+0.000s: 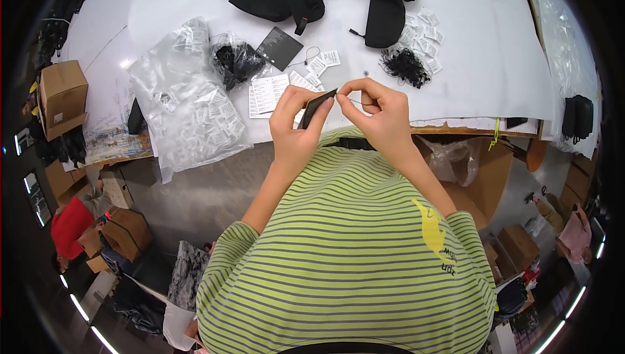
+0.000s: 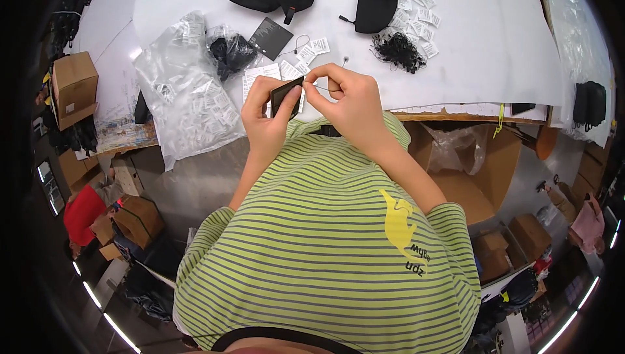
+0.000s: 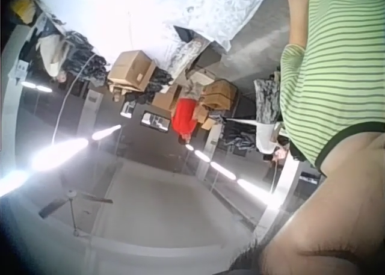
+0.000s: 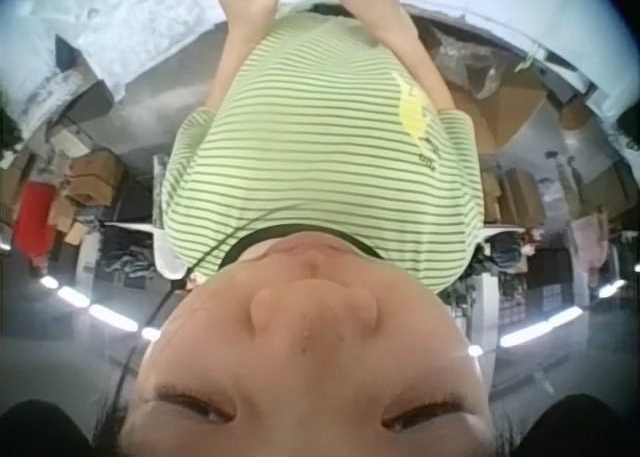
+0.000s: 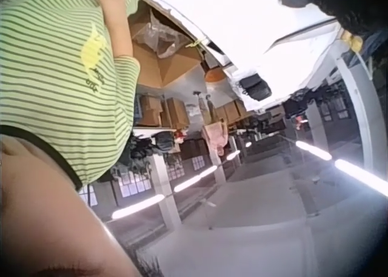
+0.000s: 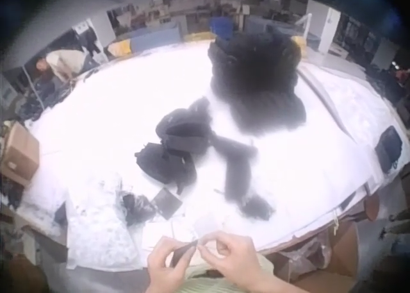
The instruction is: Tagging sunglasses cases and packing them into bags with desiccant packets.
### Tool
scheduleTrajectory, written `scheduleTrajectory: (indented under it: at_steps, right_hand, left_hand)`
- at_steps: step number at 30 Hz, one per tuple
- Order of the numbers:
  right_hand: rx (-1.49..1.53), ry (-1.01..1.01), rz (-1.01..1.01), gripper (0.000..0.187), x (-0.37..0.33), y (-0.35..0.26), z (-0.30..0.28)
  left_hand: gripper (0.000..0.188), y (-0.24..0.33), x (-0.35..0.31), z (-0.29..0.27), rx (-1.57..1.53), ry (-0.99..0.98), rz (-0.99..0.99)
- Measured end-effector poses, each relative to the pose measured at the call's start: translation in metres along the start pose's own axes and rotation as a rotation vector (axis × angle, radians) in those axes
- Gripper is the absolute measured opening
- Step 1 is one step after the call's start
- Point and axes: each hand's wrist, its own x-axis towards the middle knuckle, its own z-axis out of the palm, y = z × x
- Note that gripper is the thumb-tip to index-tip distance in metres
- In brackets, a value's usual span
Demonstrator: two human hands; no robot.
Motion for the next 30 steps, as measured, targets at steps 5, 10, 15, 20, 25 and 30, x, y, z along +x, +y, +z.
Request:
scheduleTrajectory:
  at_steps: [5,10,15,20,25,30]
  right_hand:
    - [0.032,0.005,0.036,0.009,0.012,0.003,0.004]
    - [0.198,-0.127,0.136,0.009,0.023,0.006,0.000]
    - [0.169,-0.259,0.168,0.011,0.034,0.014,0.003]
    - [0.376,-0.310,0.325,0.013,0.043,0.029,0.005]
    - [0.473,-0.305,0.381,0.011,0.052,0.043,0.004]
    - [0.397,-0.134,0.404,0.014,0.053,0.060,-0.001]
  left_hand:
    - [0.007,0.002,0.011,-0.005,0.051,-0.055,0.049]
    - [0.009,-0.022,0.028,-0.021,-0.332,-0.269,-0.126]
    - [0.011,-0.040,0.038,-0.017,-0.566,-0.446,-0.416]
    - [0.012,-0.043,0.054,-0.008,-0.488,-0.359,-0.327]
    - [0.017,-0.120,0.111,0.020,0.139,0.017,-0.085]
    - [0.017,-0.169,0.132,0.020,0.626,-0.015,0.202]
